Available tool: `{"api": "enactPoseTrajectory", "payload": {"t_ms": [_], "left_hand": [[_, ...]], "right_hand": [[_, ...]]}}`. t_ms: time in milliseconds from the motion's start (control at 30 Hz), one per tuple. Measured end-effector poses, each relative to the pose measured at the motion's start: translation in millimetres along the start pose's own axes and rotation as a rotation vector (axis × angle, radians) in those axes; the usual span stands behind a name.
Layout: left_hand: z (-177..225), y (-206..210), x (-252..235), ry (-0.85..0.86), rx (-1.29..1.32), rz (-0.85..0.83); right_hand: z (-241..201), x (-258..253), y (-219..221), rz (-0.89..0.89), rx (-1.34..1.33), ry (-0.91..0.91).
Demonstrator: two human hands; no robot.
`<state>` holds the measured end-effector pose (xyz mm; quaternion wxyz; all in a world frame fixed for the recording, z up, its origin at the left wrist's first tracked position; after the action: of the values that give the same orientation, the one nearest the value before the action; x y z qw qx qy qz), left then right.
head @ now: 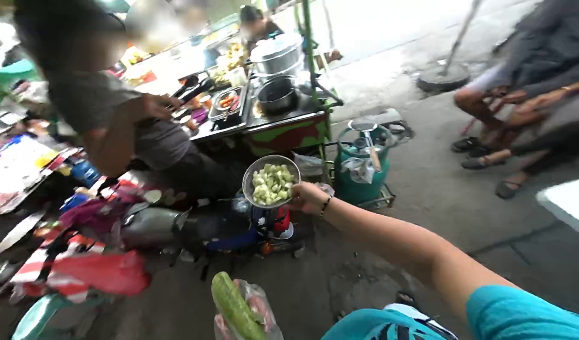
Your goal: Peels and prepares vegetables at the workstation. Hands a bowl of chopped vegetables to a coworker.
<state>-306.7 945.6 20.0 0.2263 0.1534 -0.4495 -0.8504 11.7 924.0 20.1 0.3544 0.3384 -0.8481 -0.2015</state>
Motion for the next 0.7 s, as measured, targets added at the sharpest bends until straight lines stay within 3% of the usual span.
{"api": "enactPoseTrajectory", "payload": {"t_ms": [333, 533, 700], "left_hand": [[-63.7, 54.5, -54.0, -0.179, 0.055, -0.104], [-90.3, 76.6, -58.2, -0.174, 0.035, -0.091], [-96.0, 81.4, -48.4, -0.140, 0.103, -0.067]], "right_hand": [[-3.8, 72.9, -135.3, 0.199, -0.025, -0.032], [-27.0, 91.8, -155.4, 0.207, 0.001, -0.071], [-31.3, 75.1, -137.8, 0.140, 0.023, -0.048]]}}
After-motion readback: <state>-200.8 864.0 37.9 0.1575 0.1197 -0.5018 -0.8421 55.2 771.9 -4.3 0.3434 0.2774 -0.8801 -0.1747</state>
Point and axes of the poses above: each hand's wrist, its own x-axis away from the middle knuckle, its own y-axis out of the palm, z = x × y, the point moved 7 cm from there along -x, towards the middle knuckle, and after that the axes turned 3 degrees about z, right-handed, at the moved point
